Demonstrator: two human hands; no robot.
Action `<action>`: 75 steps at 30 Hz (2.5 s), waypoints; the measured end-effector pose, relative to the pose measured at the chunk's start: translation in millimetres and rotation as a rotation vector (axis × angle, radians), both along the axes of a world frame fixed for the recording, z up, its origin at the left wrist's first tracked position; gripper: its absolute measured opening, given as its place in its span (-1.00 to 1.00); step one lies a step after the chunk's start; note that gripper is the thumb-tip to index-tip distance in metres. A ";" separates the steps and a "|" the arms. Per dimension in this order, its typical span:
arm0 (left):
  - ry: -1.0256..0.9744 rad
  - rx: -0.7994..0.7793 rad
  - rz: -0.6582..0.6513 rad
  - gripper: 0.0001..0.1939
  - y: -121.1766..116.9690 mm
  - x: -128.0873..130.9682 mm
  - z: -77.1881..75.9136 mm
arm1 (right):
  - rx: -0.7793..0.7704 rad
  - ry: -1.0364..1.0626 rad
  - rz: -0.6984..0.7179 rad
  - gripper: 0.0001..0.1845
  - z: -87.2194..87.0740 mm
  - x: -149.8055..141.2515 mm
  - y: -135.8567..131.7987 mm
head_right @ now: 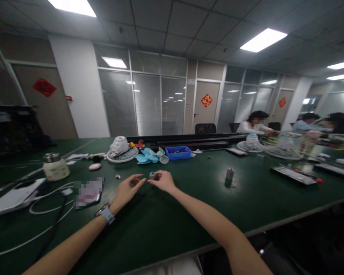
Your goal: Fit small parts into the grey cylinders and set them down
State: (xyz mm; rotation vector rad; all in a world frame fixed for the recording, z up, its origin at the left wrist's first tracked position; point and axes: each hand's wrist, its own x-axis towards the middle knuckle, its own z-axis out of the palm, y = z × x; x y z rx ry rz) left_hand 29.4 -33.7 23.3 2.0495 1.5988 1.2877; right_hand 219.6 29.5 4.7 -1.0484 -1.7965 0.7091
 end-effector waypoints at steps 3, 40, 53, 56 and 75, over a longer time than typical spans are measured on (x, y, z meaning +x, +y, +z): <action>0.000 0.033 0.025 -0.51 2.7 2.2 -0.8 | 0.034 -0.036 0.069 -0.65 -8.7 -39.5 -11.1; 0.187 -0.194 0.211 -0.59 22.9 -34.4 -25.2 | 0.125 -0.137 -0.351 -0.56 3.0 56.5 18.8; 0.086 -0.209 0.300 -0.63 28.4 -37.2 -30.9 | -0.099 -0.387 -0.972 -0.46 -7.7 198.7 47.2; 0.064 -0.207 0.316 -0.64 27.3 -36.4 -29.3 | 0.138 -0.387 -1.071 -0.33 11.1 156.8 30.3; 0.060 -0.208 0.325 -0.72 26.3 -34.4 -30.7 | 0.280 -0.506 -0.043 -0.75 16.2 -34.0 -11.5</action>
